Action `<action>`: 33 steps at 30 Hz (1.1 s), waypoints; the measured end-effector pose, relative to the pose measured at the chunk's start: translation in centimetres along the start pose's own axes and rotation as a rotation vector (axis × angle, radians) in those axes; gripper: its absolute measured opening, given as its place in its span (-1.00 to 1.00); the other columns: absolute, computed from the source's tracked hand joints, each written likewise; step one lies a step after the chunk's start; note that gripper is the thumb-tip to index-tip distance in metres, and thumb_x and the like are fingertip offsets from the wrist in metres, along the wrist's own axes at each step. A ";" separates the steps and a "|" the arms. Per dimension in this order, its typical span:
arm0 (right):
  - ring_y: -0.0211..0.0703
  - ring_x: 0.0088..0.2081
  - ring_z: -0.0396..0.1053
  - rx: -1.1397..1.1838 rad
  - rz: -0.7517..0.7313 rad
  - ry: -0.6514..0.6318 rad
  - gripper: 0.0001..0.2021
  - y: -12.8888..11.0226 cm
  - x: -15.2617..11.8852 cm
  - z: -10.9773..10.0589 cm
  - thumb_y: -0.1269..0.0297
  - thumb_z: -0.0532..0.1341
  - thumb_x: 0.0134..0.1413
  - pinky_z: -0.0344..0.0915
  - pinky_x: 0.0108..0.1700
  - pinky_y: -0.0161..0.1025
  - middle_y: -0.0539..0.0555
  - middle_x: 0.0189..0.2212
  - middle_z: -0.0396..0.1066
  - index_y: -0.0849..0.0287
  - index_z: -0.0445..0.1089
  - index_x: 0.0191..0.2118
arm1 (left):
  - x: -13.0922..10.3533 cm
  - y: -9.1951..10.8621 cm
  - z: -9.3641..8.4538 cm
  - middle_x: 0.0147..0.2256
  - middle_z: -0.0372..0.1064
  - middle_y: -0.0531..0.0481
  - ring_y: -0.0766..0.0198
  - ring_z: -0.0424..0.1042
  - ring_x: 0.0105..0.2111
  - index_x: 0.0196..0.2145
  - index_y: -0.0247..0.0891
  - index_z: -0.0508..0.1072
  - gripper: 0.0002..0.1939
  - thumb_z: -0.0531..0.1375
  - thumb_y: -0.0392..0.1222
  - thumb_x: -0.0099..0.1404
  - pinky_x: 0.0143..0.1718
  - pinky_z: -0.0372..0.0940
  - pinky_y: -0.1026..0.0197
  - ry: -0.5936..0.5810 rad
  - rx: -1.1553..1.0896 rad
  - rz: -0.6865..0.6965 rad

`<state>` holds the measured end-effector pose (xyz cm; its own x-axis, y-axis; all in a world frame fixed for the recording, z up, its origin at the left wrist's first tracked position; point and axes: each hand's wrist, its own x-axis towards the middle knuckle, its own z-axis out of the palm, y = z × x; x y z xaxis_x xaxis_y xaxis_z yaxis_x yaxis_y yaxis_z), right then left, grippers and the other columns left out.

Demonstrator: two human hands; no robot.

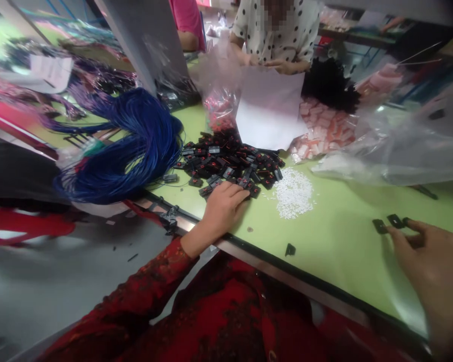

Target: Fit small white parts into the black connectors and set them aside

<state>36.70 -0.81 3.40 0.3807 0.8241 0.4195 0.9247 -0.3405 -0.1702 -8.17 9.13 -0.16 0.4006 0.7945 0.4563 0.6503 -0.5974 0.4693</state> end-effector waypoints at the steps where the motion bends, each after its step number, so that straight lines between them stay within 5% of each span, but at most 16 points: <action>1: 0.21 -0.30 0.47 0.077 -0.009 -0.022 -0.79 -1.4 -0.5 0.1 0.07 0.33 0.09 0.29 -0.31 0.06 0.30 -0.40 0.53 0.06 0.50 -0.22 | 0.2 -0.1 0.0 -0.19 0.55 -0.21 0.04 0.40 -0.21 -0.13 -0.26 0.61 -0.78 0.17 -0.24 0.39 -0.11 0.31 -0.03 -0.025 0.005 0.010; 5: 0.00 -0.30 0.50 0.590 -0.197 -0.403 -0.81 -9.2 -2.9 1.0 0.08 0.26 0.19 0.39 -0.22 -0.08 0.14 -0.27 0.57 0.05 0.50 -0.21 | 0.3 1.1 0.4 -0.14 0.53 -0.23 0.06 0.41 -0.18 -0.02 -0.29 0.59 -0.71 0.15 -0.28 0.38 -0.12 0.32 0.00 -0.027 -0.138 -0.068; 8: -0.08 -0.33 0.48 0.692 -0.329 -0.548 -0.87 -13.3 -3.8 2.3 0.19 0.22 0.23 0.38 -0.25 -0.14 0.09 -0.30 0.54 0.08 0.49 -0.24 | 0.0 3.0 0.8 -0.10 0.51 -0.15 0.20 0.44 -0.25 0.11 -0.22 0.52 -0.64 0.21 -0.19 0.39 -0.22 0.34 0.14 -0.054 -0.593 -0.283; 13: -0.16 -0.37 0.41 0.574 -0.477 -0.506 -0.85 -14.7 -3.5 3.6 0.27 0.17 0.29 0.31 -0.28 -0.20 0.06 -0.35 0.45 0.12 0.47 -0.28 | -0.5 5.9 2.0 -0.32 0.52 -0.06 0.39 0.42 -0.51 0.13 -0.27 0.49 -0.51 0.32 -0.01 0.32 -0.48 0.24 0.31 -0.302 -1.471 -0.709; 20: -0.12 -0.39 0.31 0.341 -0.643 -0.348 -0.84 -15.3 -3.7 4.2 0.32 0.13 0.28 0.16 -0.35 -0.19 0.08 -0.41 0.39 0.15 0.38 -0.34 | -0.2 7.5 2.4 -0.23 0.58 -0.10 0.48 0.37 -0.54 0.00 -0.33 0.52 -0.52 0.47 -0.14 0.16 -0.51 0.16 0.36 -0.286 -1.695 -0.823; 23: -0.13 -0.41 0.29 0.380 -0.566 -0.385 -0.86 -15.7 -3.7 4.0 0.31 0.13 0.23 0.15 -0.37 -0.20 0.08 -0.42 0.38 0.14 0.36 -0.36 | -0.3 7.8 2.5 -0.24 0.59 -0.11 0.49 0.35 -0.52 -0.01 -0.35 0.52 -0.55 0.46 -0.14 0.19 -0.49 0.14 0.37 -0.252 -1.739 -0.816; 29: -0.19 -0.43 0.35 0.943 -0.146 -0.654 -0.84 -17.1 -4.1 0.7 0.17 0.21 0.16 0.31 -0.35 -0.25 0.01 -0.47 0.42 0.12 0.41 -0.37 | -0.8 8.4 3.3 -0.20 0.58 -0.12 0.42 0.45 -0.42 -0.06 -0.35 0.54 -0.57 0.47 -0.12 0.17 -0.36 0.28 0.33 -0.225 -1.799 -0.825; 33: -0.22 -0.44 0.38 1.102 -0.018 -0.777 -0.86 -18.4 -4.7 -1.3 0.21 0.25 0.11 0.35 -0.34 -0.28 -0.03 -0.50 0.45 0.12 0.41 -0.42 | -1.0 8.9 3.5 -0.36 0.53 -0.03 0.39 0.44 -0.46 -0.03 -0.37 0.55 -0.53 0.47 -0.07 0.18 -0.36 0.30 0.30 -0.193 -1.729 -0.802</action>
<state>17.83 0.97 5.71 -0.0675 0.9907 -0.1181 0.3103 -0.0917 -0.9462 -0.55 3.41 0.94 0.5118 0.8252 -0.2390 -0.5163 0.5178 0.6822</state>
